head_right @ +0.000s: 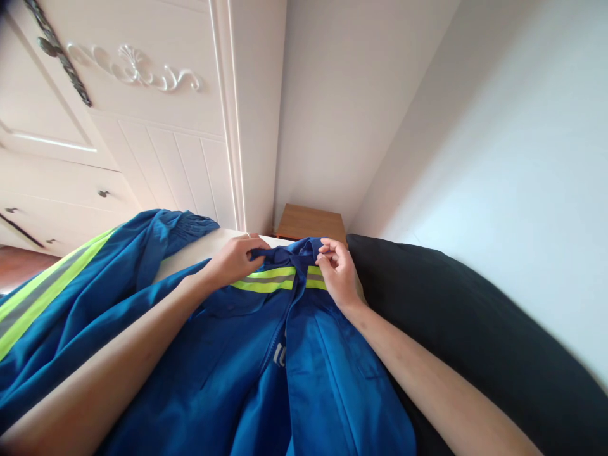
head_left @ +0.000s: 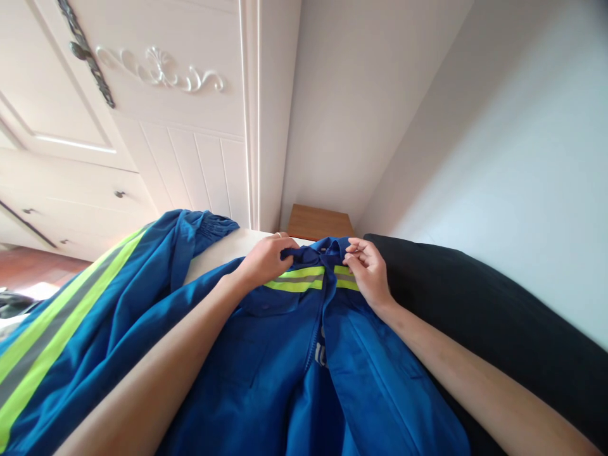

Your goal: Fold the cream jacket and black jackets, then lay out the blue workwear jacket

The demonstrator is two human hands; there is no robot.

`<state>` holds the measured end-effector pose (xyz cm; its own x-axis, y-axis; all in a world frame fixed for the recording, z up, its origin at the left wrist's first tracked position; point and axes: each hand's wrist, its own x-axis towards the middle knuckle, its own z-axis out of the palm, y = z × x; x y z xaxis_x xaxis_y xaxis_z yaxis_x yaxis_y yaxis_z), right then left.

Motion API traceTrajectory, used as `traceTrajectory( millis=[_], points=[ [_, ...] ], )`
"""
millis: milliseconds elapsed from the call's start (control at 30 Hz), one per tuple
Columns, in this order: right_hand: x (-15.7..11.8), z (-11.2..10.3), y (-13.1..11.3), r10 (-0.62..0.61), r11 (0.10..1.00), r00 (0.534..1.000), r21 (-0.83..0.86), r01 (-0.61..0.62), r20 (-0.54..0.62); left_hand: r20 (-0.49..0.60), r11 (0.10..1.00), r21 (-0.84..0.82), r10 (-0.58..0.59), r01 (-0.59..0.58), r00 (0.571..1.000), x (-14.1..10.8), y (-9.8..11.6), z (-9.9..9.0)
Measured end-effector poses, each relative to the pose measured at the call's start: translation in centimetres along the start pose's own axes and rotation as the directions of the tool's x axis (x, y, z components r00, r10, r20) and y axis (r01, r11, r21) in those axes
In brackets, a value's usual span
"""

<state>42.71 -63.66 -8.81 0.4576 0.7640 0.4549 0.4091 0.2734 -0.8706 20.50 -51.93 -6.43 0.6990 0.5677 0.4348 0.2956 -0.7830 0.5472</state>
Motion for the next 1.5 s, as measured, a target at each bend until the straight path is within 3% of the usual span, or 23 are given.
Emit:
traceTrajectory(
  millis=[133, 233, 300, 400, 500, 600, 667, 767, 833, 933, 1033, 1233, 1300, 1367, 1433, 1500],
  points=[
    [0.3, -0.5, 0.1, -0.046, 0.998, 0.995, -0.049, 0.042, -0.086, -0.136, 0.968, 0.237, 0.116, -0.081, 0.984, -0.4, 0.5, 0.1],
    [0.4, -0.7, 0.2, -0.074, 0.992, 0.991, -0.113, 0.061, -0.111, -0.159, 0.919, 0.389, 0.144, -0.073, 0.977, -0.5, 1.0, 0.2],
    [0.5, -0.7, 0.3, -0.091, 0.986, 0.989, -0.152, 0.074, -0.112, -0.123, 0.910, 0.405, 0.148, -0.087, 0.981, -0.6, 1.1, 0.2],
    [0.6, -0.7, 0.5, -0.093, 0.979, 0.990, -0.192, 0.071, -0.105, 0.062, 0.952, 0.272, 0.128, -0.140, 0.990, -0.6, 1.5, 0.2],
    [0.7, -0.7, 0.7, -0.071, 0.976, 0.993, -0.213, 0.049, -0.096, 0.228, 0.997, 0.019, 0.066, -0.072, 0.971, -0.7, 2.0, 0.2],
    [0.7, -0.9, 0.7, -0.084, 0.967, 0.994, -0.246, 0.064, -0.072, 0.171, 0.970, -0.230, -0.038, 0.077, 0.985, -0.7, 2.3, 0.3],
    [0.7, -1.0, 0.6, -0.120, 0.954, 0.993, -0.277, 0.111, -0.016, 0.050, 0.931, -0.332, -0.145, 0.153, 0.988, -0.6, 2.1, 0.3],
    [0.6, -1.1, 0.4, -0.200, 0.897, 0.968, -0.370, 0.244, 0.153, -0.116, 0.930, -0.298, -0.260, 0.216, 0.959, -0.3, 1.3, 0.5],
    [0.7, -1.2, 0.2, -0.221, 0.825, 0.927, -0.449, 0.343, 0.302, -0.143, 0.950, -0.210, -0.264, 0.232, 0.954, -0.1, 0.7, 0.7],
    [0.8, -1.4, 0.2, -0.166, 0.751, 0.883, -0.524, 0.402, 0.439, -0.087, 0.972, -0.107, -0.221, 0.211, 0.971, 0.0, 0.1, 1.1],
    [1.2, -1.9, 0.1, -0.105, 0.743, 0.886, -0.556, 0.372, 0.452, 0.027, 0.979, -0.085, -0.183, 0.185, 0.983, -0.1, -0.2, 1.3],
    [1.8, -3.0, -1.3, -0.048, 0.829, 0.838, -0.447, 0.338, 0.544, 0.238, 0.936, -0.286, -0.137, 0.204, 0.962, -0.4, -0.2, 1.2],
    [1.9, -3.4, -1.6, -0.024, 0.863, 0.841, -0.413, 0.290, 0.540, 0.210, 0.911, -0.321, -0.198, 0.259, 0.957, -0.2, -0.3, 1.1],
    [2.1, -3.6, -1.5, 0.013, 0.888, 0.856, -0.399, 0.228, 0.517, 0.109, 0.893, -0.308, -0.309, 0.328, 0.945, 0.4, -0.4, 1.0],
    [2.6, -3.7, -1.0, 0.070, 0.904, 0.868, -0.400, 0.153, 0.492, 0.003, 0.895, -0.219, -0.399, 0.389, 0.917, 1.5, -0.5, 1.1],
    [3.5, -3.6, -0.4, 0.132, 0.906, 0.870, -0.413, 0.089, 0.476, -0.011, 0.901, -0.080, -0.428, 0.425, 0.904, 3.0, -0.4, 1.3]
  ],
)
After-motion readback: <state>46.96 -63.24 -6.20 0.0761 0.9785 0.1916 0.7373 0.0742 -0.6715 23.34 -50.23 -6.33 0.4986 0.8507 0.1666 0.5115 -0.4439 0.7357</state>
